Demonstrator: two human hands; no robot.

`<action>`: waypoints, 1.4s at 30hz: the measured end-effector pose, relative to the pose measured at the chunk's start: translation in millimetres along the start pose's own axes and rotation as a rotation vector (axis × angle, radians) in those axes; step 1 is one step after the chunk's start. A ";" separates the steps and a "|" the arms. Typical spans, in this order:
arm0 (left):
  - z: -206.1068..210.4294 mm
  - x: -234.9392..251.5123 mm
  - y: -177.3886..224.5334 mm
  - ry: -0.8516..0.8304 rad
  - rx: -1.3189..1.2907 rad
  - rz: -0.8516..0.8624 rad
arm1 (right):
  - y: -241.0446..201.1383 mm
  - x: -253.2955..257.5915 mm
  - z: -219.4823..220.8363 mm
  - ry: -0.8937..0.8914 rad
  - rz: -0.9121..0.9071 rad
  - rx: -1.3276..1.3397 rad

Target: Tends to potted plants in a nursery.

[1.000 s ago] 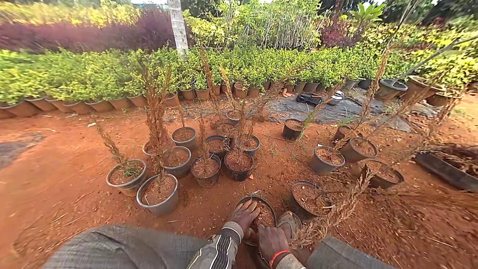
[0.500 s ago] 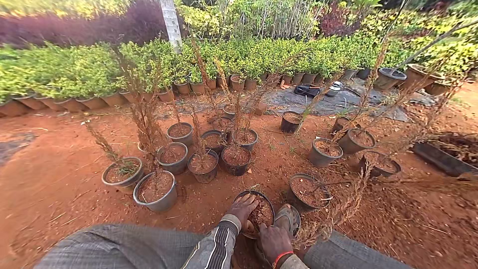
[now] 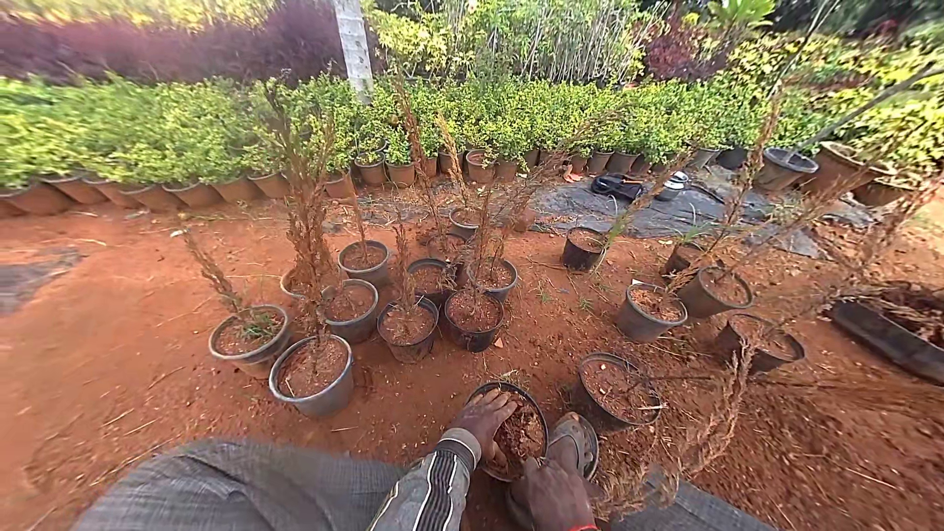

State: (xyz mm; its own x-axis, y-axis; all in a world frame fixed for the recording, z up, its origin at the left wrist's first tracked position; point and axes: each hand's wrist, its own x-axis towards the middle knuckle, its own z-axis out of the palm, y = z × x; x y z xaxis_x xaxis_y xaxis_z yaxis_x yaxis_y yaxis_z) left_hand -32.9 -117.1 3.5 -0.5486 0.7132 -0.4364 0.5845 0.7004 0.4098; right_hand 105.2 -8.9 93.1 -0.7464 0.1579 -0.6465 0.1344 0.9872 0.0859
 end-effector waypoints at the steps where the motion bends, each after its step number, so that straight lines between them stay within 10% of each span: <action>1: 0.0 0.4 -0.2 0.001 -0.002 0.000 | 0.2 -1.3 -0.8 -0.001 0.000 0.001; 42: 1.6 1.1 -1.4 0.021 0.008 0.028 | 8.7 -33.1 -7.3 0.017 -0.016 -0.055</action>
State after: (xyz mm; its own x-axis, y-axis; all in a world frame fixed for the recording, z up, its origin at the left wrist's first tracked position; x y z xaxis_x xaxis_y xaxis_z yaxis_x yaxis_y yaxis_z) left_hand -33.3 -117.3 1.1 -0.5442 0.7328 -0.4083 0.6045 0.6801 0.4148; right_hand 126.3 -5.4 120.7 -0.7595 0.1417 -0.6349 0.0865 0.9893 0.1173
